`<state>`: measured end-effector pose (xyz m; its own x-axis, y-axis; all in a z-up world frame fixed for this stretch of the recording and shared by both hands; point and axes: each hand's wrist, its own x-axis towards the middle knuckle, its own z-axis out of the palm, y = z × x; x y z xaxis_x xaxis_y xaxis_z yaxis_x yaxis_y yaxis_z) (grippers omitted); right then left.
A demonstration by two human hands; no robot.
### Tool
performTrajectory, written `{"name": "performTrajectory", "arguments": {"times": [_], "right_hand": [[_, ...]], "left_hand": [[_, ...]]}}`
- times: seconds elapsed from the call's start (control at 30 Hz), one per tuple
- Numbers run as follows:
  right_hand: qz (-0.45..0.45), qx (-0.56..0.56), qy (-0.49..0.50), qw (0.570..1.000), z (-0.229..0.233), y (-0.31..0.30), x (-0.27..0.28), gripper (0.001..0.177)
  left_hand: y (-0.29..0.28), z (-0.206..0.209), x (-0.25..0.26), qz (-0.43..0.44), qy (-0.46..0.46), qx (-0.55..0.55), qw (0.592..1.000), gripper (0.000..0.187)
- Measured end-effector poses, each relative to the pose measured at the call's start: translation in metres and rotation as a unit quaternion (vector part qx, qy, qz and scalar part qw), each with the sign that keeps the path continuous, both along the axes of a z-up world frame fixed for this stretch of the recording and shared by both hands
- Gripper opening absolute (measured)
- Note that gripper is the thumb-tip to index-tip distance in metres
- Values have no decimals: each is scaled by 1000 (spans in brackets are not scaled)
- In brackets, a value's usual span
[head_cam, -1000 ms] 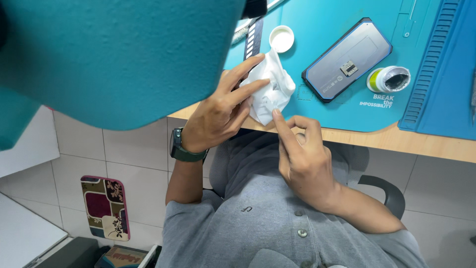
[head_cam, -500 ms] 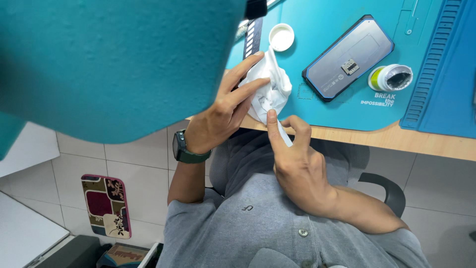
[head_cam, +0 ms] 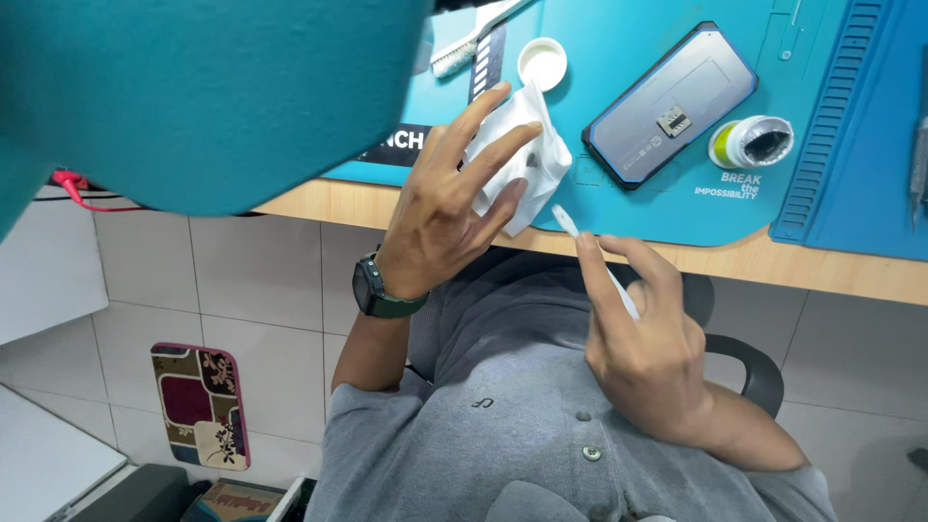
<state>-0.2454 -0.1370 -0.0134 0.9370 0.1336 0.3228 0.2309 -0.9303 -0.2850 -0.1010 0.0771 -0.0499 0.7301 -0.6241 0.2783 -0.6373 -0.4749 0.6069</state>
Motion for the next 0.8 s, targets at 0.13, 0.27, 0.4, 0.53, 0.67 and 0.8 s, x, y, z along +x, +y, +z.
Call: {"name": "performTrajectory", "arguments": {"times": [0.13,0.27,0.4,0.53,0.67,0.8], "right_hand": [[13,-46,10,999,-24,0,14,62],[-1,-92,69,993,-29,-2,8,74],[16,-23,36,999,-6,-15,0,55],[-12,41,-28,999,-9,-29,-2,51],[-66,61,-8,996,-26,-48,-9,31],[-90,120,-45,988,-21,-57,-3,26]], "left_hand": [[-7,5,1,11,-9,24,1000,41],[-2,0,2,3,-2,39,999,47],[-9,6,5,-6,-13,32,999,47],[-17,8,0,30,-22,47,998,37],[-19,3,-4,56,-28,51,997,43],[-17,-4,-7,60,-27,58,996,40]]}}
